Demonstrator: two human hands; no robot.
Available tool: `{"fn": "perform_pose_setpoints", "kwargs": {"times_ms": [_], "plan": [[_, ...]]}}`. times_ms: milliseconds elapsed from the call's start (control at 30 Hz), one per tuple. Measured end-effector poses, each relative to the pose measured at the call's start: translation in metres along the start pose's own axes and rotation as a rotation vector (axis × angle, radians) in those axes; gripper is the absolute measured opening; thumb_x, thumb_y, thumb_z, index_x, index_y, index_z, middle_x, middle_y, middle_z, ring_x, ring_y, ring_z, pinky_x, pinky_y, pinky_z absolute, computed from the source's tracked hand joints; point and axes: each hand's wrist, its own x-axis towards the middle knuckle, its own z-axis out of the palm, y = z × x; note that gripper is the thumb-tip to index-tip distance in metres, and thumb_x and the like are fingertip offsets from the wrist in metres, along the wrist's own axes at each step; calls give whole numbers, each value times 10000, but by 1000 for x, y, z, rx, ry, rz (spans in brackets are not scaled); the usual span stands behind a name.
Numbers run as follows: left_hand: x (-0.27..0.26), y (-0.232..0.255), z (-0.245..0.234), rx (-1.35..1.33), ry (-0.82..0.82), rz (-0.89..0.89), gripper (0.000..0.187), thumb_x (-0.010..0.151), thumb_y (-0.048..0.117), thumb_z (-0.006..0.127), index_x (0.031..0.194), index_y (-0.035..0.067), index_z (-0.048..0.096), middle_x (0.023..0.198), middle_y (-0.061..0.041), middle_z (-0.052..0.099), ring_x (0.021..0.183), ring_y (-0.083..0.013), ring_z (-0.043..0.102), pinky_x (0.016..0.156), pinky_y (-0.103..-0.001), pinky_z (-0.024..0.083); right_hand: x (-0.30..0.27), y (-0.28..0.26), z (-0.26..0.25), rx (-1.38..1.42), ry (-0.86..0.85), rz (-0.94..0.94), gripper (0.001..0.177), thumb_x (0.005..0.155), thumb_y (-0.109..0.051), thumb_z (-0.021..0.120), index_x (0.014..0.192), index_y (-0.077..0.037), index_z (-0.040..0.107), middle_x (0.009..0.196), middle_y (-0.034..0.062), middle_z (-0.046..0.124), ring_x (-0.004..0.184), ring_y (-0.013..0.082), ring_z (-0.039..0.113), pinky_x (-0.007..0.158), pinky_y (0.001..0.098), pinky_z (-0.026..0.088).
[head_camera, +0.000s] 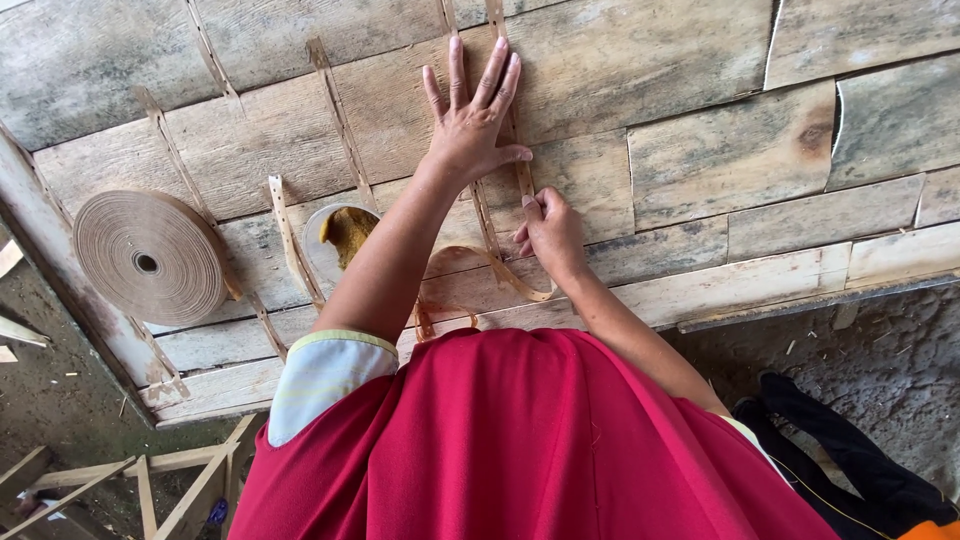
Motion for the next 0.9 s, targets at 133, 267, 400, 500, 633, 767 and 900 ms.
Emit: {"fn": "perform_pose_setpoints", "kwargs": {"times_ms": [133, 267, 400, 500, 633, 767, 900], "plan": [[-3, 3, -5, 35, 18, 5, 1420, 754, 876, 843, 1706, 198, 37, 1732, -7, -78, 1469, -504, -197, 1135, -832, -3, 3, 7, 2, -6, 17, -40, 213, 1085, -198, 534, 902, -89, 540, 595, 93, 703, 357, 165, 625, 317, 236, 458], [-3, 5, -7, 10, -2, -12, 1462, 716, 893, 843, 1705, 209, 10, 1734, -7, -102, 1478, -497, -212, 1153, -808, -47, -1, 5, 5, 5, 30, -98, 181, 1082, -169, 548, 927, -77, 561, 580, 90, 688, 358, 160, 628, 307, 233, 456], [-1, 5, -4, 4, 3, -23, 1483, 678, 907, 839, 1701, 219, 15, 1738, 4, -87, 1487, -497, -198, 1149, -809, -42, -3, -2, 13, -121, 64, -223, 167, 1086, -162, 539, 956, -63, 573, 594, 64, 701, 384, 131, 649, 313, 222, 480], [-1, 5, -6, -8, -33, -24, 1464, 718, 898, 819, 1697, 209, -24, 1734, -19, -124, 1485, -500, -221, 1143, -805, -88, 4, 23, 33, -438, 155, -577, 200, 1079, -88, 512, 920, -49, 628, 618, 11, 643, 426, 74, 573, 308, 226, 413], [-2, 5, -4, 20, -7, -21, 1472, 727, 895, 843, 1697, 204, -21, 1735, -18, -115, 1490, -495, -205, 1143, -819, -48, -2, 5, 40, -435, 179, -661, 184, 1000, -173, 601, 828, -109, 618, 589, 55, 625, 421, 208, 568, 385, 402, 402], [-1, 2, 2, -40, 29, -28, 1448, 729, 808, 831, 1689, 114, -1, 1727, -84, -122, 1514, -461, -208, 1179, -772, -72, 42, -54, -25, -318, 468, -700, 110, 1065, -206, 549, 1042, -110, 502, 805, 46, 592, 655, 170, 556, 468, 298, 490], [5, -2, 25, -2, 126, -64, 1458, 873, 952, 761, 1674, 17, -20, 1714, -202, -126, 1582, -419, -131, 1255, -690, -56, 104, -61, -29, -737, 680, -635, 543, 983, -406, 868, 1262, -78, 536, 1649, 219, 239, 1532, 375, 339, 1283, 520, 342]]}}
